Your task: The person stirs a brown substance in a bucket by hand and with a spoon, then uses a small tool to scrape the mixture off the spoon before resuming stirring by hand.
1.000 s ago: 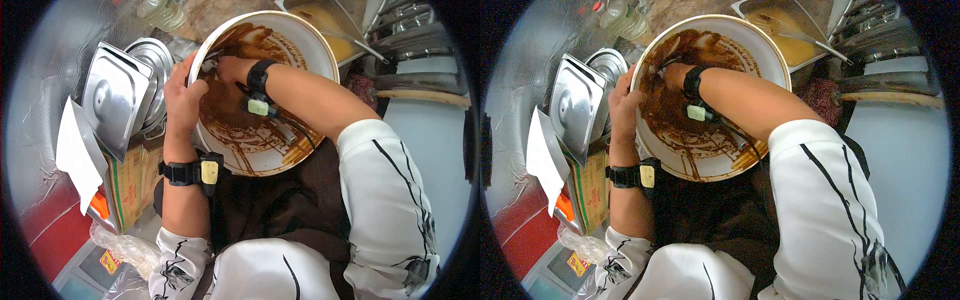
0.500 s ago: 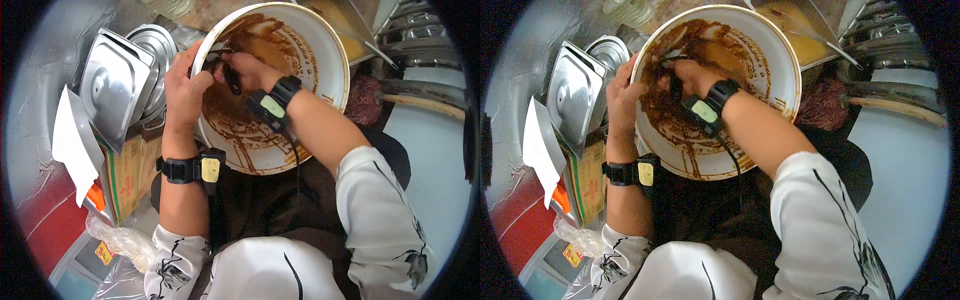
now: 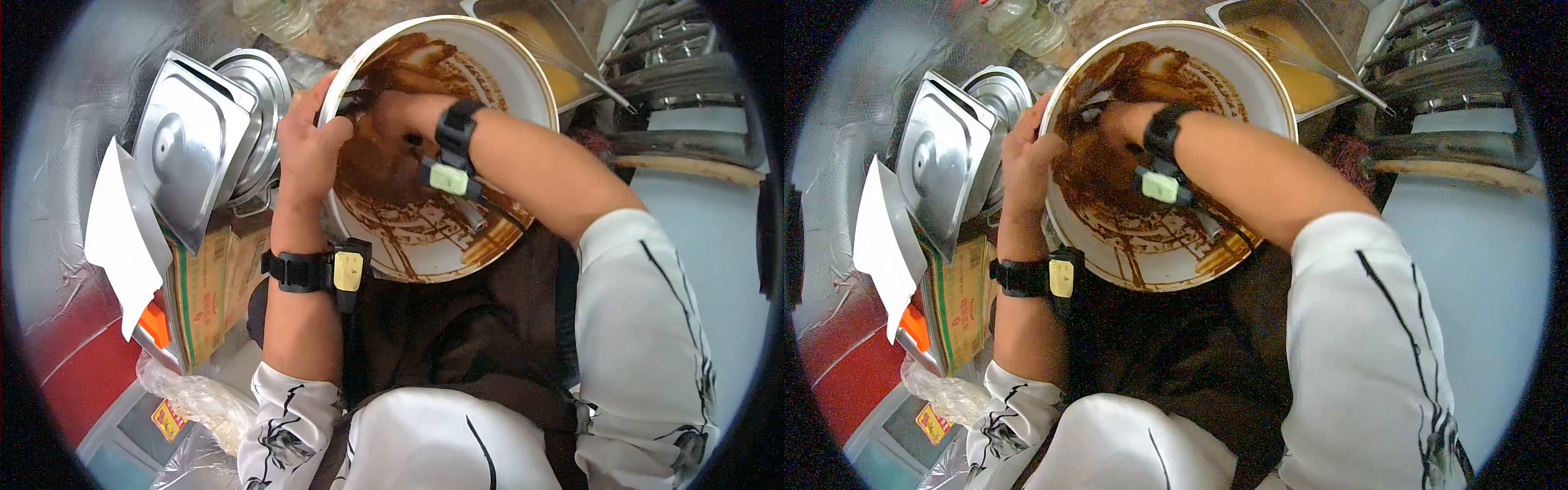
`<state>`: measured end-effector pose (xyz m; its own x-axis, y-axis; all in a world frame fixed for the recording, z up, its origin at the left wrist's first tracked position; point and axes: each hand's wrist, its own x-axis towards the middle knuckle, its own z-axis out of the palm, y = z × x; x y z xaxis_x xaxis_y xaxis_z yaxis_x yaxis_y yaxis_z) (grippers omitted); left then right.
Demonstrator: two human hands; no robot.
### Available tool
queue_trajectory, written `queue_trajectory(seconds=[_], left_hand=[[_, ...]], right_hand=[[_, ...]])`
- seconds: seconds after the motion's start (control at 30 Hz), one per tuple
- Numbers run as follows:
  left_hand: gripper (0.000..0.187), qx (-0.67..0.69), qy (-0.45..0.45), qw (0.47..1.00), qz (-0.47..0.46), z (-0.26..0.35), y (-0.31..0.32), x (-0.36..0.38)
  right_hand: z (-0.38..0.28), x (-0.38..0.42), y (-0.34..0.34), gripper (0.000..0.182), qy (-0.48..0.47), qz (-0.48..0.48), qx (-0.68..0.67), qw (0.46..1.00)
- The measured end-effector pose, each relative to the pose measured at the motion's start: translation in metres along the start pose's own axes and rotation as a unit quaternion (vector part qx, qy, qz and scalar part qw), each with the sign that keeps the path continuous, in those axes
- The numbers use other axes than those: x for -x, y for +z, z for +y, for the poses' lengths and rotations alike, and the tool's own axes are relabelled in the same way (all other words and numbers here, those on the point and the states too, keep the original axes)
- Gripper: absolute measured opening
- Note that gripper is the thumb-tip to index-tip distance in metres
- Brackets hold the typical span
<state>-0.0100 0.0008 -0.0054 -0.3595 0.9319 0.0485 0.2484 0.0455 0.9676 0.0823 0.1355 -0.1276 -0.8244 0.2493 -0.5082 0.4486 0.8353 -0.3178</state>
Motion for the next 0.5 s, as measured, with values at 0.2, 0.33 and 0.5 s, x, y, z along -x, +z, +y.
queue_trajectory(seconds=[0.2, 0.33, 0.5], left_hand=[[0.054, -0.03, 0.021, 0.999, 0.0, -0.008, -0.002, -0.003], [0.054, -0.015, 0.005, 1.0, -0.001, -0.001, 0.0, -0.001], [0.053, -0.004, -0.003, 1.0, -0.016, -0.002, 0.0, -0.001]], right_hand=[[-0.041, 0.059, -0.068, 0.038, -0.055, -0.056, 0.034, 0.996], [-0.037, 0.035, -0.068, 0.038, -0.092, -0.126, 0.198, 0.968], [-0.031, 0.035, -0.057, 0.034, -0.057, -0.036, -0.008, 0.998]])
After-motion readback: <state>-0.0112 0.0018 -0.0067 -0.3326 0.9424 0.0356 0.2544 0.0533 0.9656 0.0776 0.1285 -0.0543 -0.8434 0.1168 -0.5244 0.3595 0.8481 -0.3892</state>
